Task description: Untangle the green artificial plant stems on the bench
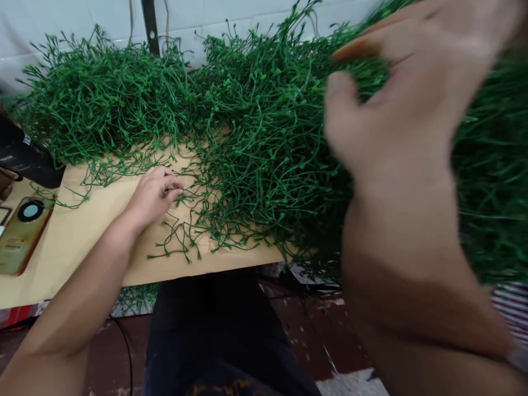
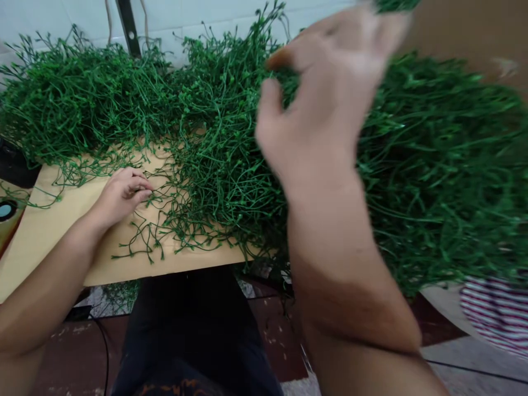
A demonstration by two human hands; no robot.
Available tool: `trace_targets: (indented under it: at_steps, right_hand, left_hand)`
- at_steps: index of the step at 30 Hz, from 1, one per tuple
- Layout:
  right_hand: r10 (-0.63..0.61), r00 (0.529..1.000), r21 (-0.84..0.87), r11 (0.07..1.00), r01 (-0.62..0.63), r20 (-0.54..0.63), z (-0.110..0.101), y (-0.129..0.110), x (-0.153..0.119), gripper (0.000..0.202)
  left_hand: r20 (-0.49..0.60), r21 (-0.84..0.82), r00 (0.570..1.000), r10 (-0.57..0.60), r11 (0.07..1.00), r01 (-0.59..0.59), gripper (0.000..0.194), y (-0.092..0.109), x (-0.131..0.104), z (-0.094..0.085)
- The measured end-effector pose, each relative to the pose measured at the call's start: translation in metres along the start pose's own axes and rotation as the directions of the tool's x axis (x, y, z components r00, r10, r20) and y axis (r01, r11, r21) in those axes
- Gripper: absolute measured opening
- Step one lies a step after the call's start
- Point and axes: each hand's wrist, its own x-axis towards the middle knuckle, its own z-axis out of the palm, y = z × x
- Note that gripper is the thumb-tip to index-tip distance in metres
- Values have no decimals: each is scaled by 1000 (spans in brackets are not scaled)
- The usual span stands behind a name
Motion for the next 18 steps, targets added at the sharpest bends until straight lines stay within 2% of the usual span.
trace_targets:
  at_steps: [1,2,4,7,10,12,14,16,18]
  right_hand:
    - [47,996,-10,999,-47,80,7,-18,-4,28]
    - [30,977,26,999,-37,209,14,-38,-9,23]
    - [-99,916,146,988,45,389,31,-75,-18,22]
    - [-256,802,248,959,139,540,52,-110,-28,27]
    - [-335,707,254,941,223,622,62,-118,-31,31]
    - [-353,666,238,935,261,657,64,-116,-32,30]
    - [-354,642,219,934,283,680,66,-112,-32,29]
    - [-358,632,211,931,297,688,67,-110,-31,29]
    - [-366,642,218,928,301,673,66,-109,-30,29]
  left_hand:
    - [-10,-5,1000,-1,1000,1,11,-2,0,1]
    - [-16,-12,1000,1,1000,-1,11,-3,0,2]
    - [-38,-33,999,10,999,-11,11,-6,0,3]
    - [-130,-70,991,9,997,-18,13,-6,0,0]
    - [-324,-74,945,-32,997,9,12,-5,0,-14]
    - [-458,-65,884,-93,995,71,10,-10,-3,-28]
    - [-546,-65,817,-187,981,181,7,-20,-8,-44]
    - [-550,-76,773,-317,940,331,5,-36,-17,-60]
    - [-492,-68,739,-460,867,494,7,-53,-28,-71]
